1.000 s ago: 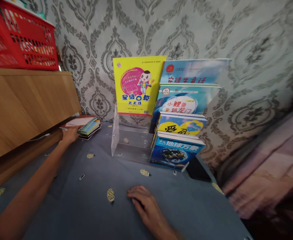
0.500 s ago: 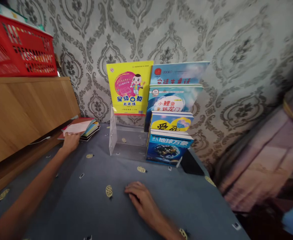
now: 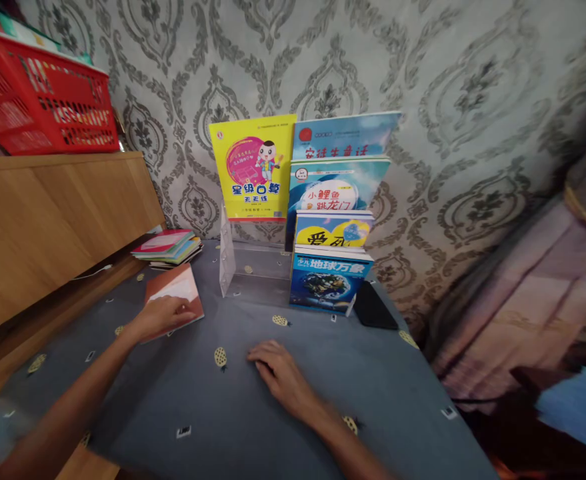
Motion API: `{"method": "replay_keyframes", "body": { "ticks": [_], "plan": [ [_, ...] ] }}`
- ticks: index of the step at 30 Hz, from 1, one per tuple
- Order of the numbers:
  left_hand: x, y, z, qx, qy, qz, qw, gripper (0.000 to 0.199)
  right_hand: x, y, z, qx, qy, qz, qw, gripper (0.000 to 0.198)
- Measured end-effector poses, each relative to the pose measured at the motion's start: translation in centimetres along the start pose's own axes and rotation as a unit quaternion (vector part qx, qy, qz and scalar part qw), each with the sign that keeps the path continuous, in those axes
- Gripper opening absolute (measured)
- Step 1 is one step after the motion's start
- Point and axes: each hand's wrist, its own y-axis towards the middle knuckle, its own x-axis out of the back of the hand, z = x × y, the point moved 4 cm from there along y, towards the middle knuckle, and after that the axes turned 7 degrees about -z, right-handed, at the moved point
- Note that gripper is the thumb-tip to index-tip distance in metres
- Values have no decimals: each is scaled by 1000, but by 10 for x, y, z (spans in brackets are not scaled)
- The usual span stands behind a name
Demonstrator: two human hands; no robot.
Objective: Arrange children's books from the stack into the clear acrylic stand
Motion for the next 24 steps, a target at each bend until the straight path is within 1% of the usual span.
{"method": "replay_keyframes", "body": {
  "ticks": [2, 3, 4, 5, 7, 10, 13, 16, 20, 24],
  "plan": [
    [-3, 4, 12, -15, -73, 12, 997, 36, 0, 0, 0, -2, -2, 4, 1000, 27],
    [-3, 8, 24, 22, -68, -8, 997, 37, -1, 0, 0, -2, -2, 4, 1000, 27],
    [-3, 13, 38, 77, -48, -36, 995, 37, -1, 0, 0, -2, -3, 2, 1000, 26],
    [-5, 17, 50, 107, -35, -50, 992, 39, -1, -1, 0, -2, -3, 0, 1000, 26],
    [-11, 23, 68, 150, -19, -69, 986, 45, -1, -1, -2, -1, -4, -5, 1000, 26],
    [-25, 29, 83, 176, -15, -81, 981, 53, -2, -2, -3, 3, -8, -6, 1000, 25],
    [-41, 30, 89, 180, -24, -74, 981, 54, -3, -1, -2, 4, -13, -7, 1000, 24],
    [-49, 31, 91, 184, -26, -77, 980, 56, -2, 1, 1, 4, -12, -11, 1000, 24],
    [-52, 28, 91, 188, -19, -77, 979, 58, -1, 3, 4, -1, -14, -13, 1000, 23],
    [-50, 19, 82, 189, -14, -92, 978, 59, -1, 4, 4, -19, -19, -9, 1000, 23]
  ]
}}
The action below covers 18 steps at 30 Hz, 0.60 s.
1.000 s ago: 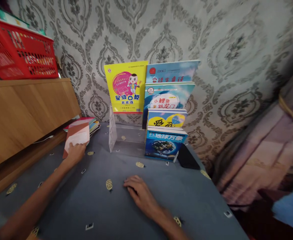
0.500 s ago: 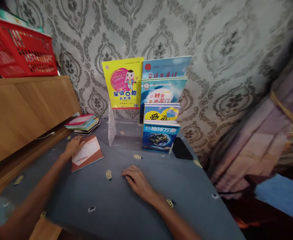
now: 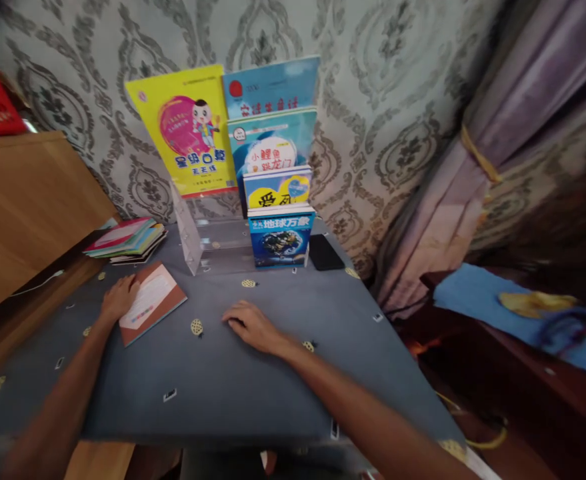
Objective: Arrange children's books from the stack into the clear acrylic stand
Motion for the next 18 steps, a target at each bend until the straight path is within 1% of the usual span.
{"method": "replay_keyframes", "body": {
  "ticks": [5, 7, 9, 11, 13, 16, 18],
  "plan": [
    [8, -22, -14, 10, -11, -13, 1000, 60, 0, 0, -1, -13, -23, 4, 1000, 23],
    [12, -33, -22, 15, -8, -9, 1000, 59, 2, 0, -1, -31, -35, -17, 999, 24],
    [17, -44, -31, 21, 0, -7, 1000, 58, 6, -2, -1, -45, -42, -52, 997, 26],
    [24, -57, -43, 22, 12, -13, 1000, 57, 10, -5, 3, -41, -46, -85, 995, 27],
    [34, -70, -57, 22, 34, -16, 999, 55, 12, -9, 9, -10, -47, -104, 993, 27],
    [50, -94, -83, 20, 96, -12, 995, 52, 13, -15, 19, 61, -47, -121, 990, 26],
    [61, -111, -104, -10, 135, -8, 991, 52, 14, -17, 25, 92, -48, -131, 986, 26]
  ]
}}
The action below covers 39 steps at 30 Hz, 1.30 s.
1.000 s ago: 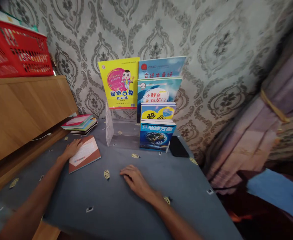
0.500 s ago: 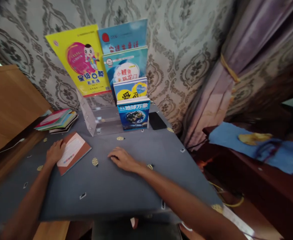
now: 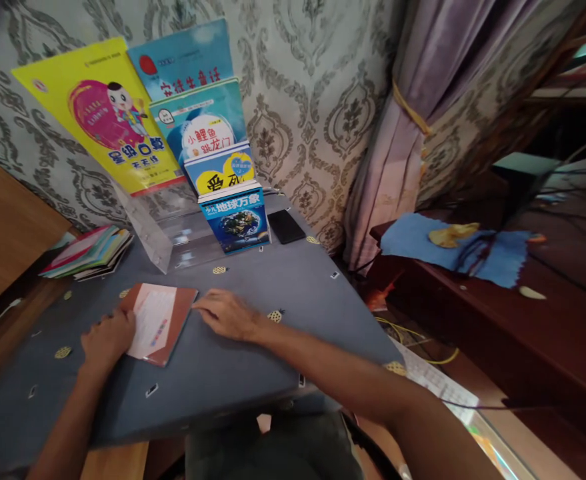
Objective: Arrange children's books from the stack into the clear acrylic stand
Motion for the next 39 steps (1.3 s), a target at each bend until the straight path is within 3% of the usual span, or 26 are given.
{"method": "replay_keyframes", "body": {
  "ticks": [7, 14, 19, 22, 25, 28, 30, 34, 39],
  "plan": [
    [43, -56, -64, -144, 25, 37, 989, 54, 8, 2, 23, 71, -44, 31, 996, 25],
    [50, -81, -100, -252, -56, 78, 963, 25, 9, 3, 45, 127, -75, 136, 980, 23],
    [54, -68, -101, -237, -94, 92, 963, 30, 9, 6, 34, 79, -100, 128, 984, 23],
    [54, -52, -105, -238, -130, 35, 962, 33, 5, 5, 19, 31, -125, 130, 983, 22],
    [44, -41, -119, -275, -240, -32, 930, 30, -5, 0, 2, -16, -150, 145, 978, 30],
    [24, -36, -136, -316, -340, -51, 884, 37, -12, -7, -12, -63, -183, 167, 967, 39],
    [14, -36, -143, -329, -358, -62, 872, 42, -13, -11, -18, -79, -198, 175, 961, 43],
    [5, -38, -144, -347, -347, -75, 868, 43, 0, -18, -26, -96, -229, 180, 952, 53],
    [6, -40, -142, -361, -335, -75, 867, 42, 35, -27, -45, -162, -300, 188, 921, 59]
  ]
}}
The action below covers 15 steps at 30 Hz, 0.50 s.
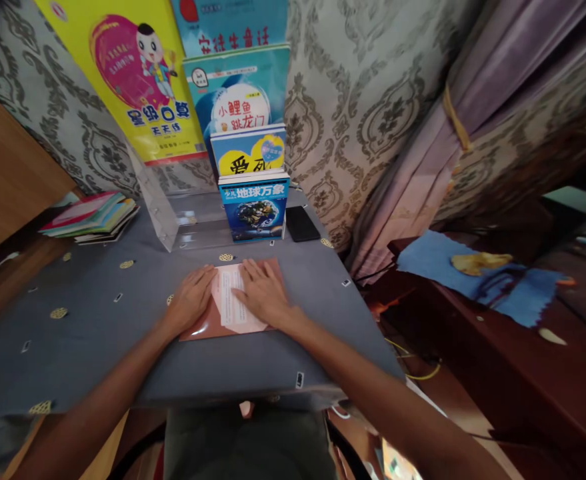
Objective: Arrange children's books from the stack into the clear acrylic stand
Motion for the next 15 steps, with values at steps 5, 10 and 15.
{"method": "replay_keyframes", "body": {
  "ticks": [5, 10, 15],
  "plan": [
    [-2, 1, -1, 10, 4, 0, 1000, 42, 10, -9, -25, -63, -38, 11, 997, 59],
    [1, 0, -3, 9, 31, 23, 999, 43, 8, -12, -27, -60, -47, 0, 997, 59],
    [13, -10, 3, 52, 80, 58, 994, 49, 8, -12, -26, -57, -57, -2, 997, 59]
  ]
}}
